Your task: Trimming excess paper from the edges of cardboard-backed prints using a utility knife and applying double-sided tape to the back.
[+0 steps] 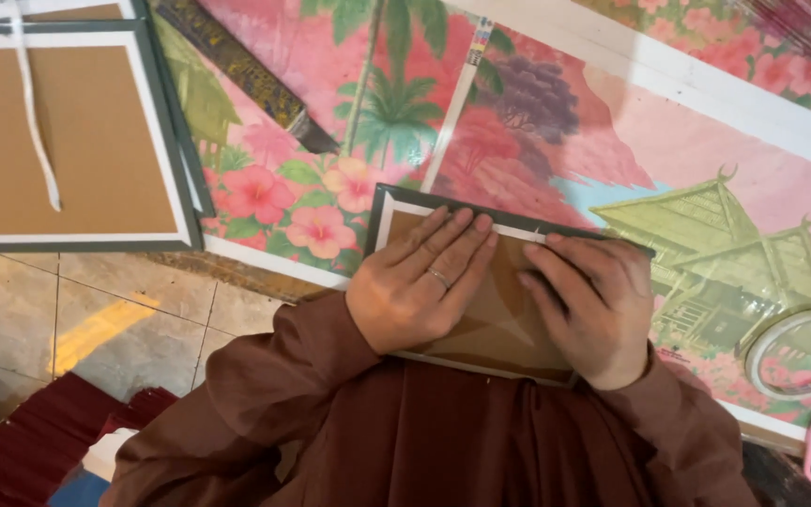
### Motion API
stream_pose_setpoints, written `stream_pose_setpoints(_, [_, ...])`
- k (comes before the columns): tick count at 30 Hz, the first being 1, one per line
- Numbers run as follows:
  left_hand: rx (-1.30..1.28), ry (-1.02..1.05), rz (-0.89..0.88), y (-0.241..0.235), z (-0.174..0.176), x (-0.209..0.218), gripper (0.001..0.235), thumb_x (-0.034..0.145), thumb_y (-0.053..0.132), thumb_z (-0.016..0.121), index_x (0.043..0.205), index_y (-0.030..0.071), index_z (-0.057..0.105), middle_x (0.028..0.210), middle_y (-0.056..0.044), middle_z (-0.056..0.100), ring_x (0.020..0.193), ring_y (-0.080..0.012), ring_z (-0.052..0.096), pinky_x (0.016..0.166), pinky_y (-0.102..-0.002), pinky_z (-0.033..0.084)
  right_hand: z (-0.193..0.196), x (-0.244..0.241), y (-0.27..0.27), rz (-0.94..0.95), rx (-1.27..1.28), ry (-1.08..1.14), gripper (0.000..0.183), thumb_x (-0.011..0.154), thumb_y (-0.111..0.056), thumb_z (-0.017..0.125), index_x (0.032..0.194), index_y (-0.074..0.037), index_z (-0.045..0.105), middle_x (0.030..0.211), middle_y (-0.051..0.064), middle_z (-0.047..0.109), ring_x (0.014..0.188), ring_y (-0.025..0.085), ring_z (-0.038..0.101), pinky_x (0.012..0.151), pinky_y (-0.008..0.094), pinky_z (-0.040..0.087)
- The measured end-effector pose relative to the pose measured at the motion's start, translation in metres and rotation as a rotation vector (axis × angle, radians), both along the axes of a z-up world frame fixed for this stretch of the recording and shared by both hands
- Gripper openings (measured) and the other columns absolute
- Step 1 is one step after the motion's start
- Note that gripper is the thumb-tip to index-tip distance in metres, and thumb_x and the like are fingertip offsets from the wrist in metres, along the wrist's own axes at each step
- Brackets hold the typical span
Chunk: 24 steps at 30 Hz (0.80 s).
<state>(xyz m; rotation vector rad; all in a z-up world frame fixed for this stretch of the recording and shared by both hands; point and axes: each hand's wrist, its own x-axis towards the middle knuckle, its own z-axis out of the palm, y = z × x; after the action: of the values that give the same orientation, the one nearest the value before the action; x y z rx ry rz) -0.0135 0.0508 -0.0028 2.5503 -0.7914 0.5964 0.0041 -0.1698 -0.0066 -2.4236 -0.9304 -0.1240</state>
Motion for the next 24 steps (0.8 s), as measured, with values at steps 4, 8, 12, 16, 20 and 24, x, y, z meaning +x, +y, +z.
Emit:
stream_pose_setpoints(4, [-0.070,-0.070,0.000,0.000,-0.002,0.000,0.018,0.096,0.001,0.053,0.102,-0.003,0.069,0.110,-0.017,0.065,0.102,-0.0289,0.067,0.091,-0.040,0.058,0.005,0.004,0.010,-0.026,-0.211,-0.103,0.037,0.092,-0.028,0.072,0.126,-0.015,0.066,0.109,0.007,0.053,0.101,0.030,0.051,0.090,0.041,0.044])
stream_pose_setpoints(8, [-0.074,-0.138,-0.023,0.001,-0.006,-0.001,0.014,0.094,0.000,0.055,0.097,0.000,0.069,0.106,-0.015,0.067,0.100,-0.0273,0.068,0.088,-0.039,0.058,0.005,0.002,0.004,0.054,-0.048,-0.096,0.020,0.092,-0.012,0.073,0.113,-0.011,0.071,0.111,0.009,0.056,0.104,0.033,0.052,0.090,0.042,0.043])
stream_pose_setpoints(12, [-0.428,-0.231,-0.025,0.009,0.017,-0.009,0.024,0.090,0.013,0.050,0.083,0.005,0.071,0.085,-0.011,0.069,0.078,-0.0273,0.070,0.073,-0.038,0.060,0.005,-0.019,-0.020,-0.054,0.200,-0.003,0.024,0.085,-0.011,0.073,0.109,-0.011,0.071,0.116,0.015,0.059,0.108,0.040,0.054,0.094,0.051,0.046])
stream_pose_setpoints(16, [-0.929,0.717,0.259,0.032,0.047,-0.040,0.046,0.097,0.018,0.045,0.140,0.007,0.031,0.148,-0.016,0.037,0.143,-0.0329,0.030,0.119,-0.045,0.024,0.044,-0.044,-0.033,-0.494,0.362,0.428,0.052,0.093,-0.004,0.051,0.141,-0.003,0.032,0.142,0.025,0.037,0.128,0.039,0.041,0.093,0.044,0.042])
stream_pose_setpoints(20, [-1.661,0.797,0.275,0.030,0.006,-0.042,0.050,0.093,0.009,0.051,0.139,0.003,0.033,0.140,-0.021,0.043,0.132,-0.0265,0.040,0.115,-0.037,0.028,0.028,-0.066,-0.038,-0.500,0.917,0.854,0.066,0.089,0.003,0.042,0.149,-0.013,0.020,0.156,0.022,0.025,0.144,0.031,0.028,0.082,0.030,0.041])
stream_pose_setpoints(24, [-1.825,0.719,0.169,0.015,0.039,-0.017,0.042,0.093,0.010,0.053,0.133,0.002,0.045,0.123,-0.014,0.053,0.117,-0.0209,0.051,0.104,-0.030,0.039,0.038,-0.047,-0.030,-0.617,1.423,0.795,0.054,0.087,-0.009,0.056,0.140,-0.002,0.045,0.134,0.009,0.053,0.103,0.016,0.055,0.102,0.030,0.043])
